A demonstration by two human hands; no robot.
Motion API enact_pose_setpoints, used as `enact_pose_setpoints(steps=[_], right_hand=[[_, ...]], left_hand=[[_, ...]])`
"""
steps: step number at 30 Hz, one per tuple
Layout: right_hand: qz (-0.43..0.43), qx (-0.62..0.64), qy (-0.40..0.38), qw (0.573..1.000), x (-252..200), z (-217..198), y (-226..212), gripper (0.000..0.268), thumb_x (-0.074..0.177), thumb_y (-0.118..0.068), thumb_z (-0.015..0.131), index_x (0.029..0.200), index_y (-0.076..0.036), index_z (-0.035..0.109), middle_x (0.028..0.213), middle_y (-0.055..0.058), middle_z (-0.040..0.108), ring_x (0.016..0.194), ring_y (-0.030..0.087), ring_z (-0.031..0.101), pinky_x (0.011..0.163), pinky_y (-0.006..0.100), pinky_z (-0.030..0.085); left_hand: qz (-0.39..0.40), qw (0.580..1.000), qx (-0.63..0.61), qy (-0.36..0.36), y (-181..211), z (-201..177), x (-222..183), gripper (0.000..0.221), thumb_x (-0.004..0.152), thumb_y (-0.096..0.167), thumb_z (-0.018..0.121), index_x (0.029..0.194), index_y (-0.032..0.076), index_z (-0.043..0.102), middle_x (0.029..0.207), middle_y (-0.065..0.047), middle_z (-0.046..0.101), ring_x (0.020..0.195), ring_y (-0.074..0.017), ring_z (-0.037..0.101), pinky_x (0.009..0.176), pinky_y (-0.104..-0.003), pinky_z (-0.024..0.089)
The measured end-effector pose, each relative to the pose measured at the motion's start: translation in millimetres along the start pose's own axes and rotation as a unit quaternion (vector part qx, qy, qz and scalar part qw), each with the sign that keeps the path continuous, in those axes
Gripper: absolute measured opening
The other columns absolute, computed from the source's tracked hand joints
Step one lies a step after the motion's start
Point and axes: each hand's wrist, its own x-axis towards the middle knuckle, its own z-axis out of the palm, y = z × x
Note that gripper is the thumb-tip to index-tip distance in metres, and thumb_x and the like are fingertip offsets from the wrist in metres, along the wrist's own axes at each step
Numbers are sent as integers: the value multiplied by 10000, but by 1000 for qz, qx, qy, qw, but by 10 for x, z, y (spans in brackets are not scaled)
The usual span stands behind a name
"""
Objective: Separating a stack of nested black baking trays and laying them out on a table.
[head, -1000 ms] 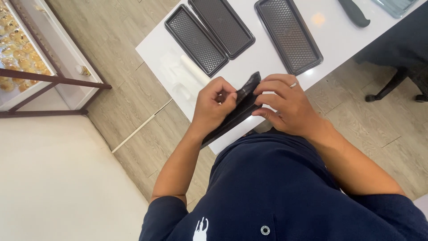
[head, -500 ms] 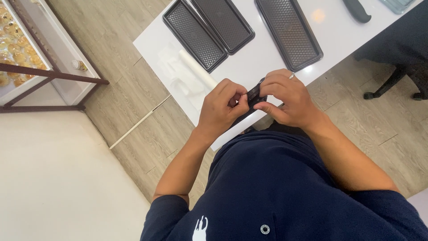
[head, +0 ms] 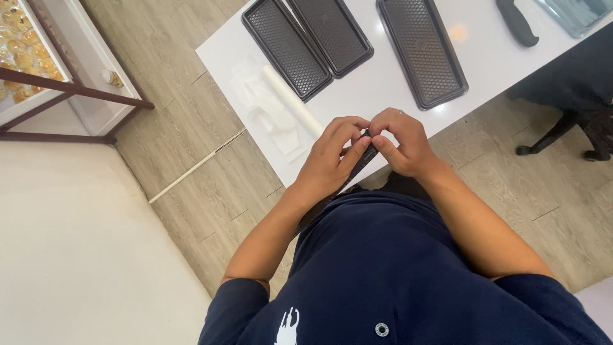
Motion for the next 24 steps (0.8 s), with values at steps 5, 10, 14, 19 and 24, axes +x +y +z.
enact_pose_setpoints(steps=[5, 10, 14, 19, 24], right_hand=[[22, 29, 22, 999, 37, 0, -18, 353, 1111, -223, 473, 838, -80, 645, 728, 57, 610, 716, 269, 588, 768, 380, 501], [8, 26, 28, 999, 150, -41, -69, 372, 1145, -241, 434, 856, -81, 606, 807, 75, 586, 783, 280, 572, 805, 389, 477], [52, 18, 31, 998, -103, -87, 271, 359, 1150, -220, 470, 884, -45, 635, 813, 112, 601, 739, 254, 546, 753, 370, 462], [100, 35, 34, 994, -240, -81, 198, 324, 1135, -193, 503, 953, 0, 691, 839, 137, 649, 695, 198, 540, 662, 324, 464], [107, 75, 73, 989, -24, -64, -253, 216, 1118, -149, 538, 1189, -22, 697, 1171, 125, 610, 922, 153, 600, 745, 291, 557]], left_hand=[[12, 1000, -23, 5, -4, 15, 4, 288, 1077, 345, 511, 901, 117, 492, 1212, -107, 625, 1081, -368, 695, 779, -459, 643], [27, 999, -34, 20, 79, 31, -18, 292, 1072, 333, 530, 901, 101, 481, 1345, -145, 574, 1101, -408, 682, 767, -485, 650], [23, 997, -74, 22, 86, -37, -32, 271, 1072, 323, 530, 891, 122, 513, 1272, -120, 614, 1040, -358, 719, 741, -433, 648], [23, 992, -123, 33, -46, -122, -15, 265, 1076, 307, 538, 875, 135, 548, 1217, -98, 652, 1000, -325, 744, 719, -398, 657], [12, 986, -155, 54, -120, -138, 21, 263, 1074, 305, 555, 873, 137, 573, 1216, -59, 672, 993, -298, 752, 666, -319, 648]])
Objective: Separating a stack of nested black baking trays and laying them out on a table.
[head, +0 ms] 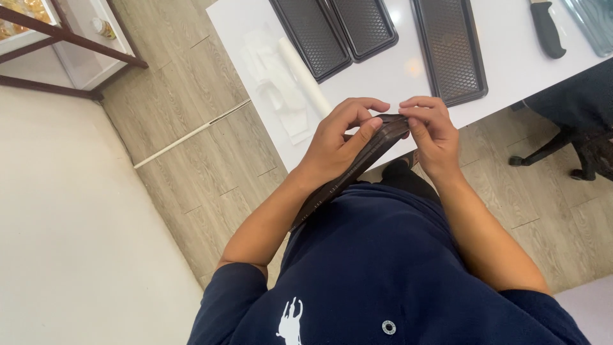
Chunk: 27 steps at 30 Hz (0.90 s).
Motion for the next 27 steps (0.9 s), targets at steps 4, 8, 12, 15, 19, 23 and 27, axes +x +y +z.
enact_pose_setpoints(steps=[4, 8, 12, 15, 19, 23, 27], right_hand=[[-6, 4, 11, 1000, 21, 10, -146, 210, 1086, -116, 577, 1219, -10, 700, 1246, 168, 591, 1091, 223, 645, 838, 295, 551], [-15, 11, 27, 999, 5, 4, -175, 190, 1053, -103, 623, 1189, -2, 711, 1152, 145, 566, 1067, 260, 678, 846, 315, 579], [-35, 22, 17, 999, -38, 71, -190, 338, 949, -118, 768, 1237, 36, 681, 1215, 158, 528, 1173, 337, 677, 916, 353, 597], [-46, 7, 6, 999, -35, 45, -139, 466, 845, -69, 866, 1247, 59, 668, 1215, 157, 483, 1156, 357, 683, 863, 344, 615], [-66, -27, 7, 997, -29, 52, -159, 445, 834, -10, 871, 1223, 83, 676, 1166, 161, 482, 1102, 369, 699, 828, 356, 622], [-126, -132, 42, 982, 3, 66, -186, 284, 902, -67, 869, 1140, 14, 738, 1068, 112, 586, 1100, 327, 668, 911, 390, 540], [-140, -202, 12, 969, 52, 52, -214, 197, 939, -104, 863, 1060, -48, 719, 973, 64, 678, 1044, 290, 652, 984, 419, 468]], left_hand=[[4, 999, -29, 18, 48, -104, 7, 246, 1078, 251, 559, 884, 103, 593, 1216, -85, 678, 1002, -301, 753, 716, -341, 641], [5, 999, -22, 27, 48, -102, 10, 251, 1084, 254, 548, 888, 101, 586, 1209, -99, 679, 992, -283, 750, 770, -398, 638], [1, 998, -25, 50, 110, -129, -29, 252, 1088, 245, 540, 897, 88, 587, 1203, -113, 679, 989, -266, 741, 810, -420, 620], [7, 998, -27, 56, 77, -133, -47, 244, 1083, 234, 554, 892, 88, 595, 1192, -101, 682, 947, -240, 746, 794, -396, 619], [9, 998, -23, 56, 92, -133, -58, 245, 1082, 233, 558, 885, 90, 593, 1189, -100, 684, 931, -230, 745, 781, -382, 617], [10, 998, -29, 55, 84, -113, -93, 236, 1083, 220, 556, 892, 85, 589, 1191, -107, 681, 932, -220, 746, 769, -357, 615], [0, 999, -18, 42, 149, -105, -125, 243, 1079, 229, 558, 881, 92, 592, 1191, -103, 678, 1005, -272, 749, 758, -337, 631]])
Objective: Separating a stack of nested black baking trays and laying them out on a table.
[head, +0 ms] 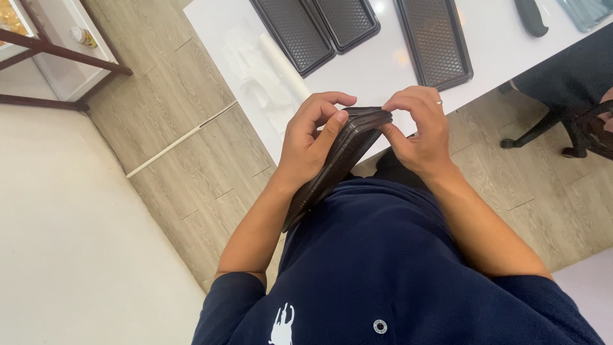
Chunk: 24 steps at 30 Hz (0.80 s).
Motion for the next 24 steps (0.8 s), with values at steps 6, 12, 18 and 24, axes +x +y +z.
enact_pose_setpoints(steps=[6, 12, 18, 24], right_hand=[[-23, -45, -12, 999, -54, -3, -3, 211, 902, 12, 809, 1051, -49, 673, 983, 78, 709, 1017, 311, 682, 941, 437, 500], [-30, -87, 3, 996, -107, -111, 44, 274, 883, 145, 812, 1061, -14, 677, 1107, 115, 682, 1040, 337, 648, 902, 447, 573], [-50, -71, 27, 996, -105, -248, 132, 263, 876, 133, 847, 1052, -6, 711, 1060, 151, 614, 1021, 350, 660, 853, 434, 577], [-91, -66, -4, 994, -192, -300, 241, 307, 816, 63, 924, 985, -30, 685, 967, 147, 585, 948, 338, 605, 845, 446, 564]], left_hand=[[1, 998, 55, -27, 140, 30, -19, 254, 1048, 223, 601, 845, 75, 562, 1202, -107, 681, 1028, -317, 744, 713, -346, 636], [42, 992, 76, -95, 17, 91, -62, 296, 939, 207, 783, 880, 70, 527, 1247, -161, 630, 1125, -382, 693, 856, -472, 625], [115, 979, 155, -67, -14, 186, -55, 218, 1025, 204, 651, 901, 70, 532, 1093, -108, 678, 1018, -299, 735, 836, -383, 626], [159, 978, 126, -53, -50, 243, -109, 233, 1005, 194, 687, 886, 84, 519, 1102, -76, 678, 1031, -258, 710, 872, -359, 608]])
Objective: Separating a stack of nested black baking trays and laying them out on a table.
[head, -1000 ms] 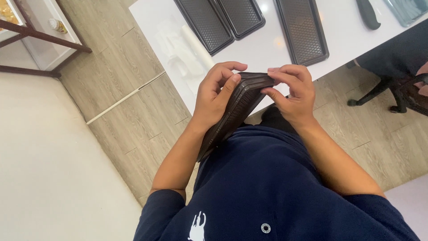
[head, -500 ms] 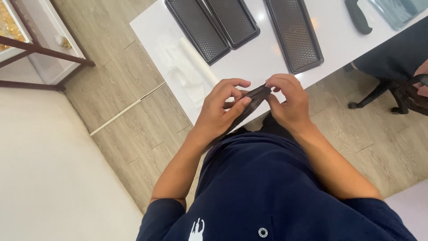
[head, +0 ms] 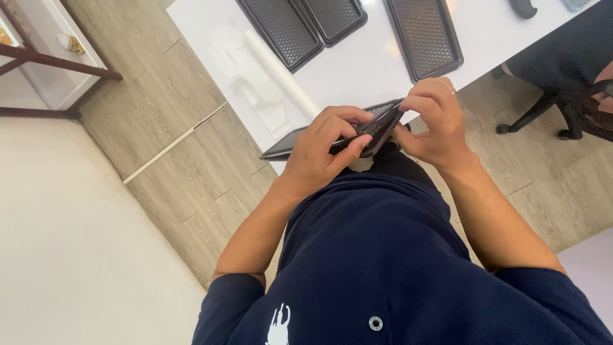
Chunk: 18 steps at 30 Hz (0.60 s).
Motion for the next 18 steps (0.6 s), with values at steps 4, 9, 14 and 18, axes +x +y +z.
enact_pose_setpoints(steps=[4, 9, 14, 18], right_hand=[[32, 16, -25, 999, -7, -57, -49, 332, 764, 35, 966, 918, -42, 682, 935, 133, 569, 908, 338, 607, 828, 452, 561], [13, 0, -54, 998, 81, -99, -118, 287, 759, 23, 981, 875, -34, 724, 872, 132, 665, 899, 302, 645, 876, 405, 579], [55, 4, -84, 995, 96, -114, -186, 282, 764, -16, 997, 866, -32, 734, 1019, 155, 767, 1056, 353, 683, 918, 432, 566], [127, 59, -87, 986, 122, -82, -273, 316, 774, 11, 954, 886, -19, 660, 1179, 200, 761, 1194, 424, 653, 982, 491, 537]], left_hand=[[1, 1000, -24, 20, -84, 41, -27, 226, 992, 189, 700, 863, 86, 546, 1109, -65, 692, 1037, -237, 699, 884, -342, 602], [7, 999, -22, 35, -109, 93, -74, 222, 993, 188, 695, 843, 91, 563, 1032, -48, 693, 1004, -213, 688, 859, -326, 591], [-3, 999, 6, 53, -26, 42, -11, 227, 1017, 197, 661, 869, 88, 527, 1024, -70, 675, 994, -245, 685, 842, -361, 601], [-12, 997, 23, 73, -46, 23, 6, 215, 1039, 197, 625, 889, 79, 526, 1009, -82, 665, 983, -262, 685, 817, -365, 605]])
